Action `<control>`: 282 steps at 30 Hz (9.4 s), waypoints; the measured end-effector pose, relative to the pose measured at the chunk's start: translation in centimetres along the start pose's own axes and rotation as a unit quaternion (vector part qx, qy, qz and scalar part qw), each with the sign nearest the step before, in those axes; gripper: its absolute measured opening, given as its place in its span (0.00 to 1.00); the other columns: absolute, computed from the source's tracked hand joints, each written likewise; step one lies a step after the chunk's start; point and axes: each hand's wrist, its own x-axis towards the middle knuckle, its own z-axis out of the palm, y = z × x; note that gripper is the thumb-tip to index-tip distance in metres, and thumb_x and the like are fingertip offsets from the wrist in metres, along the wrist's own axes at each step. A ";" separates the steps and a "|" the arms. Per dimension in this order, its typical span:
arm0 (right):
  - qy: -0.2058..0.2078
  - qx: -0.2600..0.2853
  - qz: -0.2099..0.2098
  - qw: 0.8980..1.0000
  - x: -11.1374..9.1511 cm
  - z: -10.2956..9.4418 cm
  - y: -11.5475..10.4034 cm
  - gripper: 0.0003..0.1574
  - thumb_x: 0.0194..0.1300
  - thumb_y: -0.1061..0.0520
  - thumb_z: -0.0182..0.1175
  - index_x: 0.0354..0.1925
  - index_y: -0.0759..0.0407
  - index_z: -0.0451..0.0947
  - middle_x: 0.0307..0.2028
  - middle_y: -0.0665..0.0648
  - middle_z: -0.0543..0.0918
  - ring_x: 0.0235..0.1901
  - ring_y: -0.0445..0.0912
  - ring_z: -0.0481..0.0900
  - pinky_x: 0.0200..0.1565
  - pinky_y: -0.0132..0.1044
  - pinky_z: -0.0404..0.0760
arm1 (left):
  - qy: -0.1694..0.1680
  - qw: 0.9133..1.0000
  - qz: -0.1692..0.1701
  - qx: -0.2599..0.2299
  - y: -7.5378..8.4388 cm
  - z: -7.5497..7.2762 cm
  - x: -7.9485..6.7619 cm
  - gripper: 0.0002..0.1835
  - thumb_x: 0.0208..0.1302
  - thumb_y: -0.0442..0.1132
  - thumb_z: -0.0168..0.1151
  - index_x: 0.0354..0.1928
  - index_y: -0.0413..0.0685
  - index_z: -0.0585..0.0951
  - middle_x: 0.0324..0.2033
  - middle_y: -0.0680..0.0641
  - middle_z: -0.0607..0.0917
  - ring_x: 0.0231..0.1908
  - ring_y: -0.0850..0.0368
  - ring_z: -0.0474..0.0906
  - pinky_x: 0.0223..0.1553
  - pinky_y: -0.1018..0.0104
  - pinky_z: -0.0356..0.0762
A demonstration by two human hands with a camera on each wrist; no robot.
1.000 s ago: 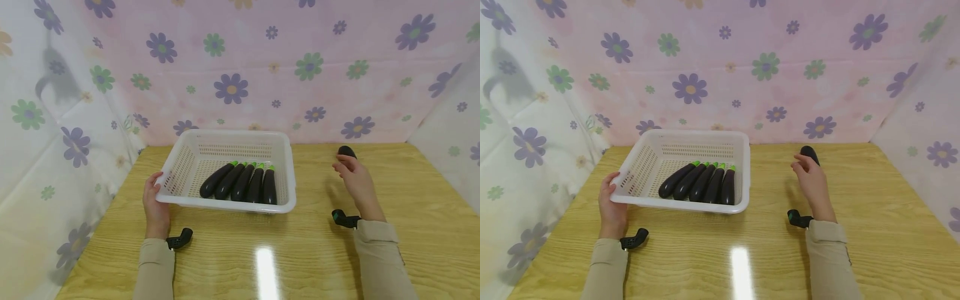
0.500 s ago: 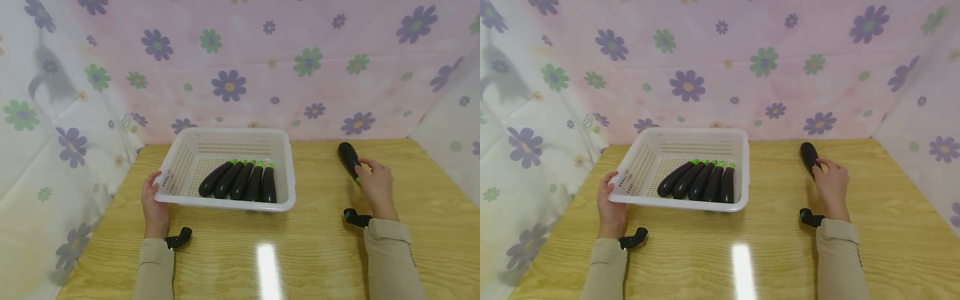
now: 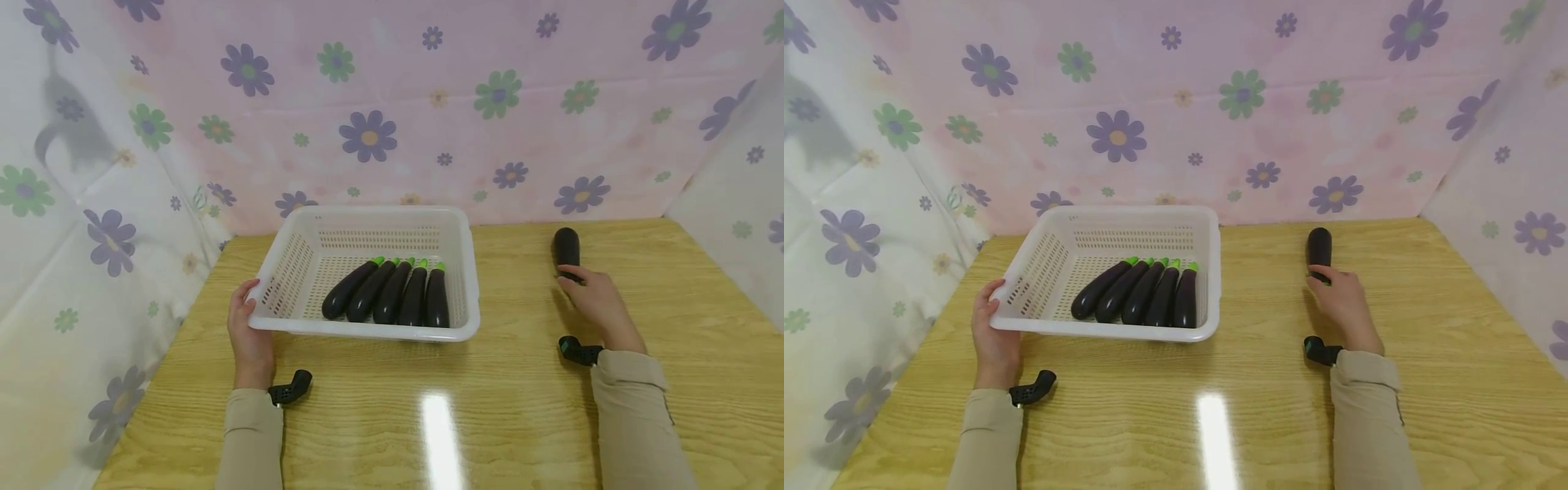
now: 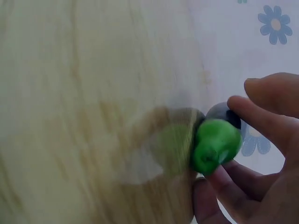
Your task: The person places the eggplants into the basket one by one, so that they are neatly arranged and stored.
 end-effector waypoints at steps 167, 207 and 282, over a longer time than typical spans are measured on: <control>-0.013 0.259 -0.132 0.957 -1.9 3.7 -12.7 0.34 0.67 0.49 0.45 0.67 0.48 0.45 0.51 0.64 0.68 0.47 0.52 0.69 0.51 0.49 0.64 | -0.014 1.000 -0.002 0.000 0.0 0.1 0.1 0.17 0.60 0.38 0.43 0.50 0.43 0.70 0.52 0.41 0.69 0.48 0.47 0.67 0.44 0.58 0.67; -0.052 0.160 -0.185 0.968 -3.4 7.4 -20.8 0.37 0.58 0.46 0.57 0.63 0.47 0.55 0.54 0.52 0.66 0.50 0.48 0.69 0.46 0.44 0.72 | 0.003 1.000 -0.008 0.003 0.3 0.0 0.5 0.18 0.57 0.31 0.35 0.48 0.42 0.70 0.51 0.43 0.70 0.48 0.49 0.67 0.46 0.60 0.64; -0.236 0.056 -0.125 0.962 8.5 16.5 -29.3 0.38 0.61 0.48 0.53 0.64 0.47 0.47 0.39 0.61 0.71 0.33 0.55 0.75 0.37 0.48 0.76 | 0.003 0.999 0.013 0.041 -0.4 -0.6 1.2 0.17 0.56 0.34 0.40 0.46 0.43 0.73 0.50 0.45 0.71 0.47 0.52 0.67 0.47 0.59 0.63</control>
